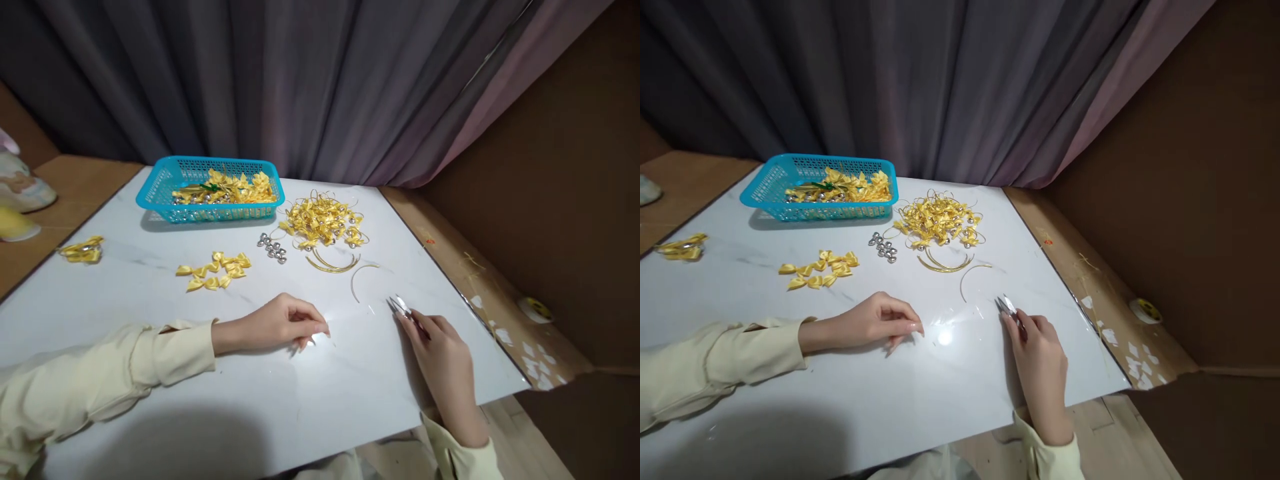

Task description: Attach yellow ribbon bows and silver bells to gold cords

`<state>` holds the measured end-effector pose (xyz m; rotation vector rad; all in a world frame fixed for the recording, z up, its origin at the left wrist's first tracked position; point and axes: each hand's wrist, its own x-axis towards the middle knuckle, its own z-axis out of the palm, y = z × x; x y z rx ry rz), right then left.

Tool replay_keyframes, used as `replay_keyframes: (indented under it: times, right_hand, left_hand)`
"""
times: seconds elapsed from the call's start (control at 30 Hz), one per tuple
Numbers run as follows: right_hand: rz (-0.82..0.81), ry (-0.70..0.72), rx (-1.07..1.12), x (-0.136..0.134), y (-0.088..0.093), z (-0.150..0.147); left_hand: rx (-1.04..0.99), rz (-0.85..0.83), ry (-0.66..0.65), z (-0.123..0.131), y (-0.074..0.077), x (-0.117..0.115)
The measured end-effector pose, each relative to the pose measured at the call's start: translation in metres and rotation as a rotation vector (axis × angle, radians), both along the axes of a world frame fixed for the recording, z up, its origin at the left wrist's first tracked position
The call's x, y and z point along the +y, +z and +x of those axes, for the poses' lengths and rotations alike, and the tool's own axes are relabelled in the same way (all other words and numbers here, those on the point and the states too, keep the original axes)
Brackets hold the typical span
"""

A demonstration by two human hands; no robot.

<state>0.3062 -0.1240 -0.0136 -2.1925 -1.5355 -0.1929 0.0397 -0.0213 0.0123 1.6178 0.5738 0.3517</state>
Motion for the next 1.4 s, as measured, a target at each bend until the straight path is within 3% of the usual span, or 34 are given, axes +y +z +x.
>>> replay_keyframes:
  times: [0.07, 0.13, 0.2, 0.23, 0.3, 0.4, 0.47, 0.53, 0.6, 0.67, 0.77, 0.87, 0.97, 1.13, 1.23, 1.33, 1.4]
  right_hand:
    - [0.014, 0.033, -0.066, 0.005, -0.002, 0.006]
    - [0.073, 0.049, -0.032, 0.005, 0.002, -0.001]
    - [0.146, 0.037, 0.167, -0.001, 0.012, -0.023]
    - [0.150, 0.004, 0.373, -0.005, 0.018, -0.039]
    - [-0.073, 0.027, 0.931, -0.014, 0.028, -0.075]
    - [-0.379, 0.292, 1.781, -0.019, 0.035, -0.124]
    - [-0.431, 0.280, 2.104, -0.013, 0.036, -0.141]
    - [-0.484, 0.211, 2.263, -0.004, 0.036, -0.146]
    - [-0.506, 0.195, 2.321, 0.004, 0.035, -0.143]
    - [-0.459, 0.200, 2.342, 0.008, 0.033, -0.138]
    - [-0.410, 0.120, 2.355, 0.010, 0.028, -0.131]
    - [-0.349, 0.080, 2.319, 0.012, 0.023, -0.122]
    - [-0.247, 0.131, 2.199, 0.014, 0.021, -0.112]
    - [-0.113, 0.168, 1.990, 0.016, 0.025, -0.098]
    - [-0.072, 0.139, 1.919, 0.014, 0.029, -0.094]
    - [-0.056, 0.101, 1.863, 0.011, 0.031, -0.092]
    - [-0.061, 0.086, 1.825, 0.008, 0.032, -0.089]
  left_hand:
    - [-0.088, 0.271, 0.129, 0.000, 0.003, 0.003]
    - [-0.223, 0.652, 0.233, -0.003, 0.009, 0.007]
    - [-0.320, 0.968, 0.244, -0.009, 0.016, 0.008]
    - [-0.325, 1.057, 0.214, -0.013, 0.021, 0.007]
    - [-0.274, 1.080, 0.106, -0.019, 0.030, 0.002]
    - [-0.221, 0.935, -0.133, -0.021, 0.038, -0.011]
    - [-0.285, 0.961, -0.328, -0.017, 0.034, -0.019]
    - [-0.388, 1.114, -0.458, -0.012, 0.022, -0.025]
    - [-0.513, 1.330, -0.555, -0.008, 0.006, -0.029]
    - [-0.611, 1.551, -0.516, -0.005, -0.008, -0.030]
    - [-0.630, 1.670, -0.404, -0.004, -0.019, -0.030]
    - [-0.609, 1.680, -0.332, -0.004, -0.020, -0.031]
    - [-0.597, 1.684, -0.325, -0.006, -0.019, -0.032]
    - [-0.565, 1.696, -0.400, -0.005, -0.017, -0.028]
    - [-0.520, 1.693, -0.458, -0.006, -0.009, -0.027]
    - [-0.352, 1.538, -0.486, -0.024, 0.008, -0.024]
    - [-0.123, 1.348, -0.393, -0.049, 0.019, -0.015]
